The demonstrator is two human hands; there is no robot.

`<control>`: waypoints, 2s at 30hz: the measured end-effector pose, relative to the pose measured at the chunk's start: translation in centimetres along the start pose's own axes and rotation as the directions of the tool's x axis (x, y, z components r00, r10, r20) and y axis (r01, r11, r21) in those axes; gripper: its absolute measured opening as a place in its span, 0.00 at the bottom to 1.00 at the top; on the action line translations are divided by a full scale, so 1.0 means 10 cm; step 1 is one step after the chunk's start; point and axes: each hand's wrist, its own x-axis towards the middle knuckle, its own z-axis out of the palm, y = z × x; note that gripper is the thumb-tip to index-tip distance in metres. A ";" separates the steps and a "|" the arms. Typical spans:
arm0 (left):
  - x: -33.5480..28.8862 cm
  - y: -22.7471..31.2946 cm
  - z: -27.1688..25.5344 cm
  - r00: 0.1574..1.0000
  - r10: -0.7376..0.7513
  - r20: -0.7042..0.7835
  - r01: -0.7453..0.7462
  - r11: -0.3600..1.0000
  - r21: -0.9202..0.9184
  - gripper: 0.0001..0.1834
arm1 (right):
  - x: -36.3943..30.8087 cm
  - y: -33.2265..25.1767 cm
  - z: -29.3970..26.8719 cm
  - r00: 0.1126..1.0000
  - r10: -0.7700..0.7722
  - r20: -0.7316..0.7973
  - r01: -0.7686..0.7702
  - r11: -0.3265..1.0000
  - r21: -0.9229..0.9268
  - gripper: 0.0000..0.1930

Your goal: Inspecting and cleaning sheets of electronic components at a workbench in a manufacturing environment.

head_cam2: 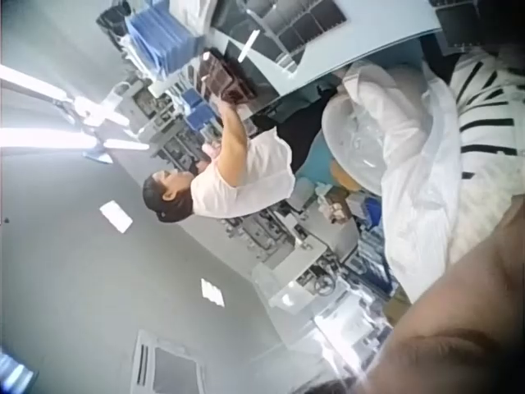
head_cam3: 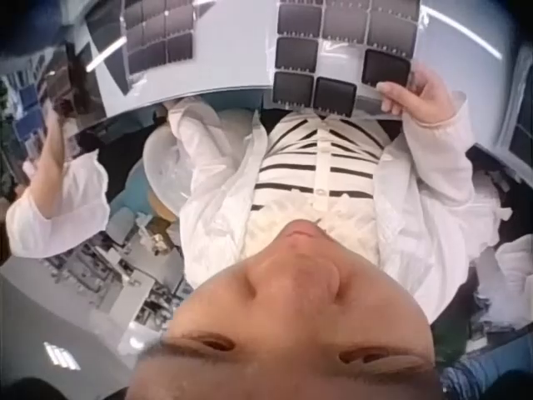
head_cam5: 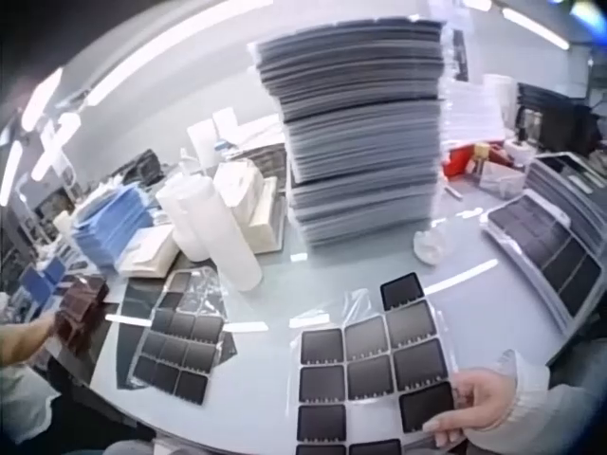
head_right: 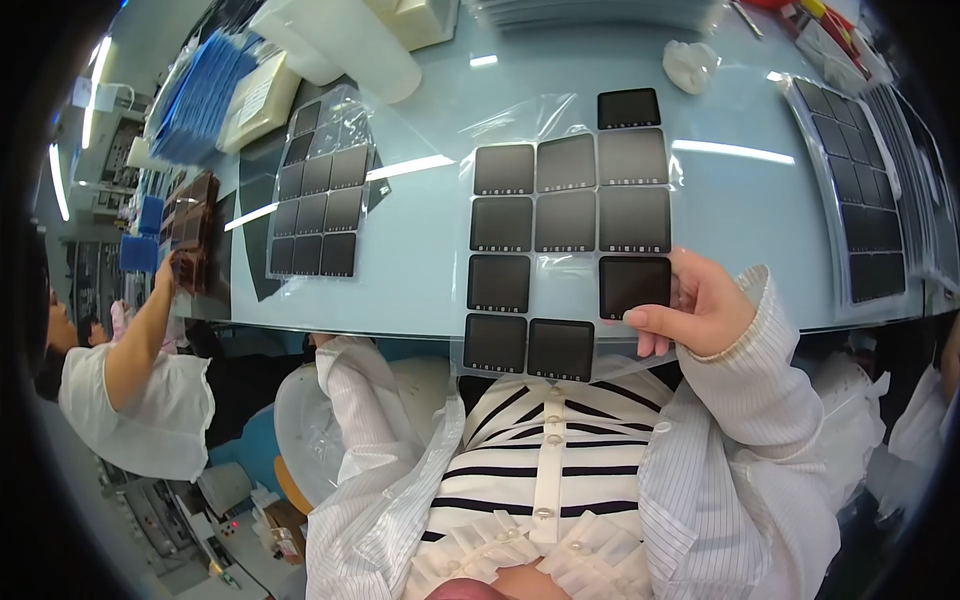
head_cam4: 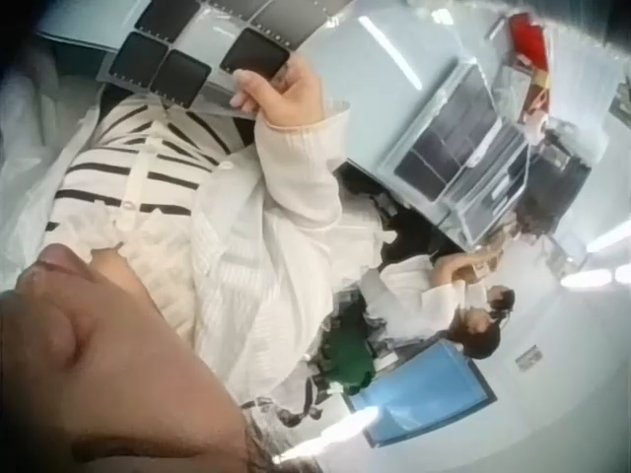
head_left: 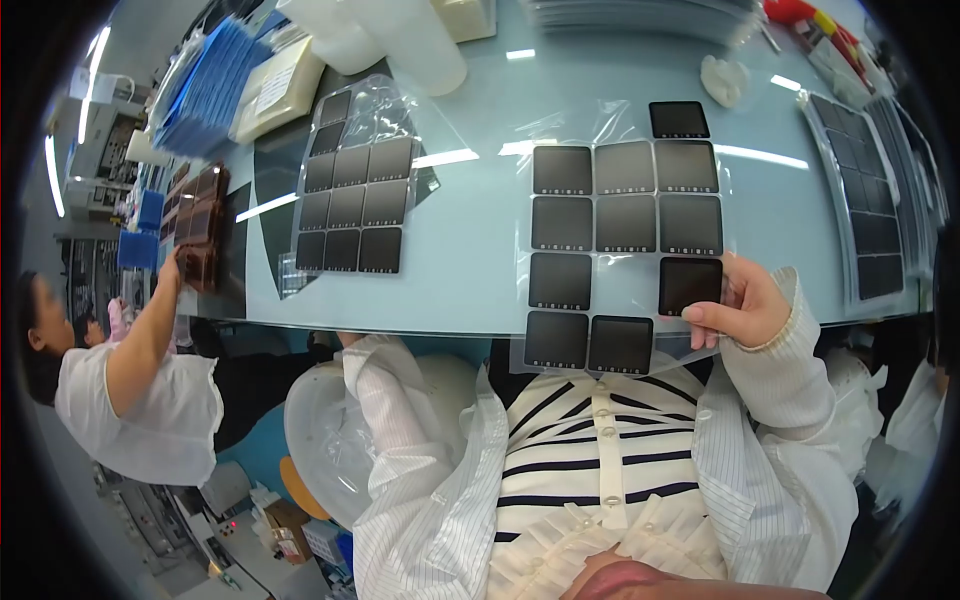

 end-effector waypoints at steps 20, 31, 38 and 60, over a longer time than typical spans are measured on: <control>-2.39 1.17 1.83 0.218 -0.099 0.971 -0.418 0.890 0.185 0.20 | 0.05 -0.08 -0.06 0.992 -0.095 -0.086 0.107 0.982 0.157 0.24; -2.56 0.91 2.85 0.300 -0.150 0.942 -0.234 0.946 0.225 0.24 | 0.03 0.00 -0.08 0.991 -0.051 -0.122 0.071 0.983 0.167 0.25; -2.29 0.67 3.17 0.231 0.289 0.929 -0.596 0.797 -0.100 0.21 | 0.00 0.05 -0.10 0.991 -0.121 -0.063 0.125 0.990 0.062 0.48; -2.14 0.96 2.83 0.013 0.537 0.844 -0.997 0.074 -0.031 0.09 | -0.26 0.14 0.22 0.821 -0.569 -0.050 0.167 0.323 -0.931 0.27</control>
